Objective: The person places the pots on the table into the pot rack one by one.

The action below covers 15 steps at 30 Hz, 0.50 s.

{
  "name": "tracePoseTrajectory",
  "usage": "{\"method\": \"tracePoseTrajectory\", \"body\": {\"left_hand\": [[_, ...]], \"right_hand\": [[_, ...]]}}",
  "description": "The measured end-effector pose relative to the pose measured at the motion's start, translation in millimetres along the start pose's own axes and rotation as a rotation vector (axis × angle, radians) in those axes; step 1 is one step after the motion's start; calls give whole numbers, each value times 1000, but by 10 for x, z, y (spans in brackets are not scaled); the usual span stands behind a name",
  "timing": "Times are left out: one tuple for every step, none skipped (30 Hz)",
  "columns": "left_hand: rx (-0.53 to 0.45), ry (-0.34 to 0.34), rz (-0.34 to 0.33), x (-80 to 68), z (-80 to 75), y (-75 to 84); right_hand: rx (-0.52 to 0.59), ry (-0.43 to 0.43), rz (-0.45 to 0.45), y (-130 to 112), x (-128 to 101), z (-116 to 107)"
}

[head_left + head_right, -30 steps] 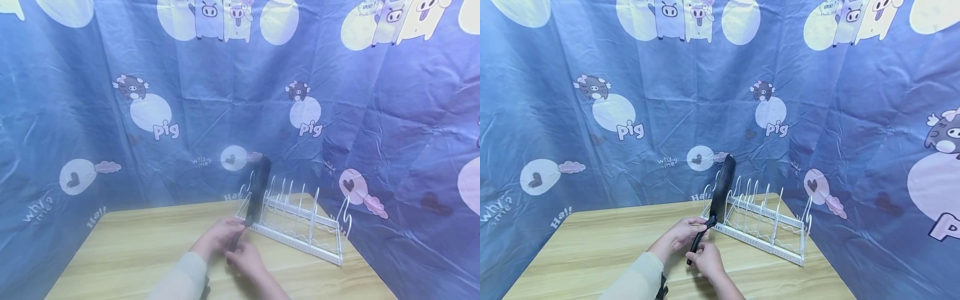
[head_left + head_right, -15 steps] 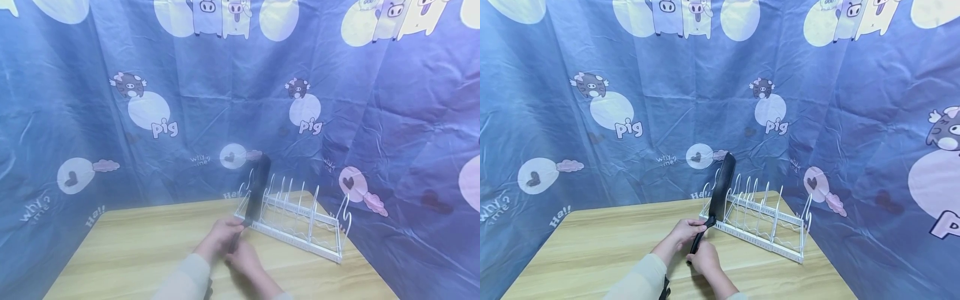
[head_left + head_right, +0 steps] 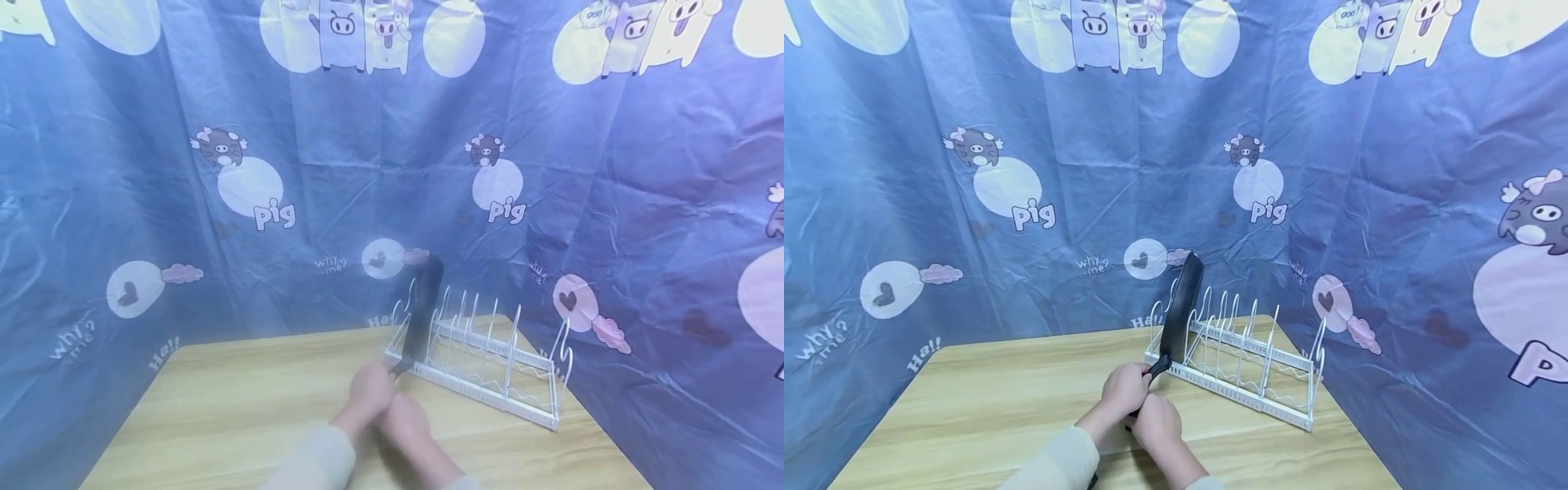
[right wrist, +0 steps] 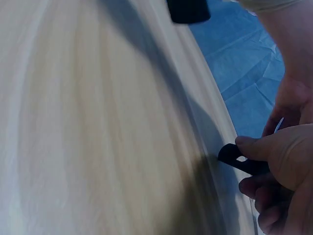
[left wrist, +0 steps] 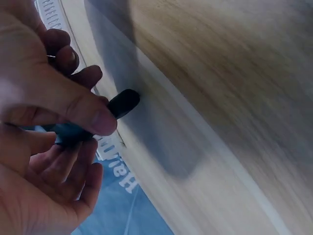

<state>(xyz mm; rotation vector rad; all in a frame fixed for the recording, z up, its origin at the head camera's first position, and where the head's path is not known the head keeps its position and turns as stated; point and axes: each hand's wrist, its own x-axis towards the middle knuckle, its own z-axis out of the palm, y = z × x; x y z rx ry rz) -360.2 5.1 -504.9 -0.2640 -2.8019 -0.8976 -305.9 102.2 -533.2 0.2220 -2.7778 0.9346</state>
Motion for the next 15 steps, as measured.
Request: {"method": "tracePoseTrajectory", "body": {"left_hand": [[5, -7, 6, -11, -18, -3], [11, -12, 17, -24, -35, -11], [17, -19, 29, -41, -51, -25], [18, -27, 36, -60, -65, -42], [25, -42, 39, -86, -77, -52], [45, -55, 47, -118, -89, -66], [68, -64, 62, -151, -105, -80], [90, -69, 64, -184, -122, -94], [96, -73, 55, -217, -143, -106], [104, -73, 56, -246, -166, -115], [106, -74, 62, -273, -192, -122], [105, -72, 73, -294, -215, -130], [93, -70, 79, -307, -236, -135], [79, -70, 80, -315, -254, -139], [73, -76, 96, -318, -270, -144]], "right_hand": [[-25, 0, 11, -19, -3, -8], [-48, 5, 12, -34, -12, -12], [-71, 1, 10, -43, -23, -13], [-85, -1, 6, -45, -32, -5], [-99, -5, 0, -34, -47, -2], [-114, -14, -12, -12, -63, 4], [-118, -25, -25, 14, -77, 8], [-120, -45, -37, 43, -89, 7], [-126, -62, -52, 76, -96, 1], [-128, -73, -65, 109, -100, -11], [-131, -88, -74, 135, -103, -34], [-134, -96, -83, 158, -107, -63], [-137, -104, -88, 175, -109, -97], [-145, -109, -91, 187, -111, -136], [-150, -112, -89, 192, -114, -178]]}}
